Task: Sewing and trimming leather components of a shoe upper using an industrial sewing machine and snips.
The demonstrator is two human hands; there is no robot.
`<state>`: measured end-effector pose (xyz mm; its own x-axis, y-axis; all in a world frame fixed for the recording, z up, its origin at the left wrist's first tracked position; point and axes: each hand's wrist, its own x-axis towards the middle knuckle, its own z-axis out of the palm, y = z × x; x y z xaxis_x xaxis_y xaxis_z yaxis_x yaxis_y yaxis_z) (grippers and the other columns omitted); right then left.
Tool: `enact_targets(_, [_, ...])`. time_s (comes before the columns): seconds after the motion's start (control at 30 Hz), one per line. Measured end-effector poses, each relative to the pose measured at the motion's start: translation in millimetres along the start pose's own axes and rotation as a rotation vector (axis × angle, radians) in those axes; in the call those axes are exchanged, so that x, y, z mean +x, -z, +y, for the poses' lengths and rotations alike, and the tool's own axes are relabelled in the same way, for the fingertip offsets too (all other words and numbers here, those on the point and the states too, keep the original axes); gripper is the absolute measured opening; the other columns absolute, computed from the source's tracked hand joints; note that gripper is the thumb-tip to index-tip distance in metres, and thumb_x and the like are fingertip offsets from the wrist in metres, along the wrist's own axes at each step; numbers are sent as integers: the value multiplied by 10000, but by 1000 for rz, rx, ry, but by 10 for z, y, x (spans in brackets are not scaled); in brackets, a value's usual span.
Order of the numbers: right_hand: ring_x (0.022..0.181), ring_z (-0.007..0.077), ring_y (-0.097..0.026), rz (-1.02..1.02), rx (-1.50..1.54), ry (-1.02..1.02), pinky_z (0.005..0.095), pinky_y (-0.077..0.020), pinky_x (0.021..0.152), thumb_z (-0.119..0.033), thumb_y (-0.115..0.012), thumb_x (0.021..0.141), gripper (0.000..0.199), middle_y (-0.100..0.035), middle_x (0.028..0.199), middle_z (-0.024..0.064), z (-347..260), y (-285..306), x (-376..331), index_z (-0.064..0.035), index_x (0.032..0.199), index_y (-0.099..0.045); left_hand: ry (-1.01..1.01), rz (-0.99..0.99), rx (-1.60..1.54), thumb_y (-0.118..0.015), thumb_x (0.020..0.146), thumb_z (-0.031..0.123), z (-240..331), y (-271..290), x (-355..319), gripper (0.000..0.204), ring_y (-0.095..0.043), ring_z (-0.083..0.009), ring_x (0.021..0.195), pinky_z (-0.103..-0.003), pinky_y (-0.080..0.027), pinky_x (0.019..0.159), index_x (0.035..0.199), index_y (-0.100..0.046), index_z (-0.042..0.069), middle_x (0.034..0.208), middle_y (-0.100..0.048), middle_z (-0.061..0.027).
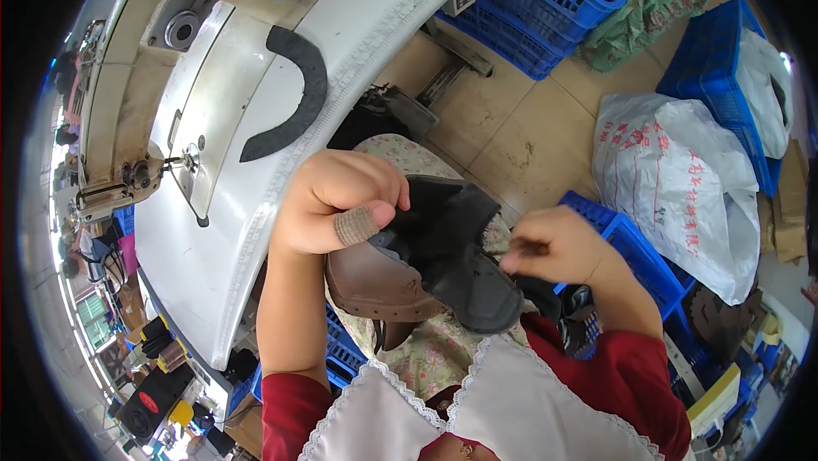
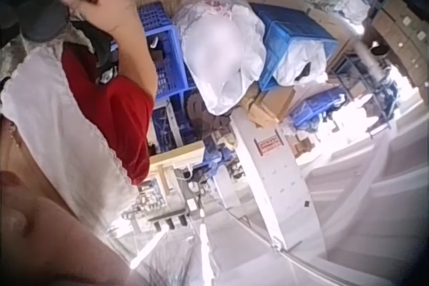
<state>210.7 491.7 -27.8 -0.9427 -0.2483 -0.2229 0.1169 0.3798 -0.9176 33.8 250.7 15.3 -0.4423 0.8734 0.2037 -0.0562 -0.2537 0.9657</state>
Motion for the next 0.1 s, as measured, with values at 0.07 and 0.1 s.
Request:
enact_targets(0.07, [622,254,-592,-152,-62,127,396,-451,576,-320,-733,839,346,-561,663,130,-13,-74,16,-42,725,-560,-7,-37,-28,-658,781,15,-11,-8,37,361,-454,-254,474,-404,-482,586,514,-416,0,513,-436,-102])
enact_targets(0.1, [643,222,-621,-164,-79,196,414,-467,597,-325,-746,822,344,-586,680,140,87,-167,33,-44,737,-567,-2,-73,-37,-658,786,20,1,-12,53,373,-457,-253,472,-405,-486,590,509,-408,2,511,-439,-102])
